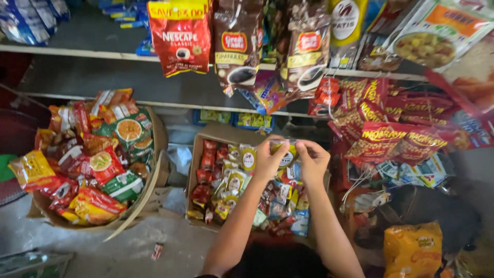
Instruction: Organizing and sorting condiment pouches and snacks on shelves and in boxes within a retail setting.
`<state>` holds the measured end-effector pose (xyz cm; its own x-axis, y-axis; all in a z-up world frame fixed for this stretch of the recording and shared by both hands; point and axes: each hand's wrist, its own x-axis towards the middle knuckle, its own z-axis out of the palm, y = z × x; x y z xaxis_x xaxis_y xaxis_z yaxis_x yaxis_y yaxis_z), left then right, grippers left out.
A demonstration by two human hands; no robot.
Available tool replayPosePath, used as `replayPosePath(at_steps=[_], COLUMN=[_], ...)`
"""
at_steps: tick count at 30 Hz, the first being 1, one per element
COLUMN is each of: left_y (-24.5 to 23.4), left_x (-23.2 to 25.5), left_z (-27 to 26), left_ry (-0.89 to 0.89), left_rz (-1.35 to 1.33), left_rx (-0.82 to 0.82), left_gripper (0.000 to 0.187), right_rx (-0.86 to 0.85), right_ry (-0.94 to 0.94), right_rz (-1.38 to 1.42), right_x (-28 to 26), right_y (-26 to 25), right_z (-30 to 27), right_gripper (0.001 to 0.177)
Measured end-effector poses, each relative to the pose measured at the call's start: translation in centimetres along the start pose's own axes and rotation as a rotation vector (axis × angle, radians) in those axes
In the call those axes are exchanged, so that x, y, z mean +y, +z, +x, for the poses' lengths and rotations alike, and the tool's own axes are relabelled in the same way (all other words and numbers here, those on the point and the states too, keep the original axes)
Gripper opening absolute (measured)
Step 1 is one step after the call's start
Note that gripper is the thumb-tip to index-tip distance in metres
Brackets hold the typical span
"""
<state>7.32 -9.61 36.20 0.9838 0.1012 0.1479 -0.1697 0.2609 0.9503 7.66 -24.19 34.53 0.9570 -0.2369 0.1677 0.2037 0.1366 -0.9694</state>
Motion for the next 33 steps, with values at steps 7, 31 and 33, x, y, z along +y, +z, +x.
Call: replayPosePath(at_steps=[7, 31, 33], left_y=[3.1, 14.3, 14.9], left_x=[5.9, 20.1, 20.4], left_z=[1.9, 10.5, 11.9], left_ry=[0.120, 0.418, 0.490], left_rz=[-0.050, -0.041, -0.156], left_rx=[-0.090, 0.019, -0.015], left_gripper=[0.016, 0.020, 0.022], right_rx=[0.039, 0.121, 0.104], right_ry=[-0.085, -0.414, -0.423], right_rz=[-0.012, 0.295, 0.268], right_x=[-7.7, -24.7, -25.6], right_y=[0.9, 2.9, 2.9], right_z=[2.3, 11.7, 13.1], right_gripper=[0.012, 0.017, 0.016])
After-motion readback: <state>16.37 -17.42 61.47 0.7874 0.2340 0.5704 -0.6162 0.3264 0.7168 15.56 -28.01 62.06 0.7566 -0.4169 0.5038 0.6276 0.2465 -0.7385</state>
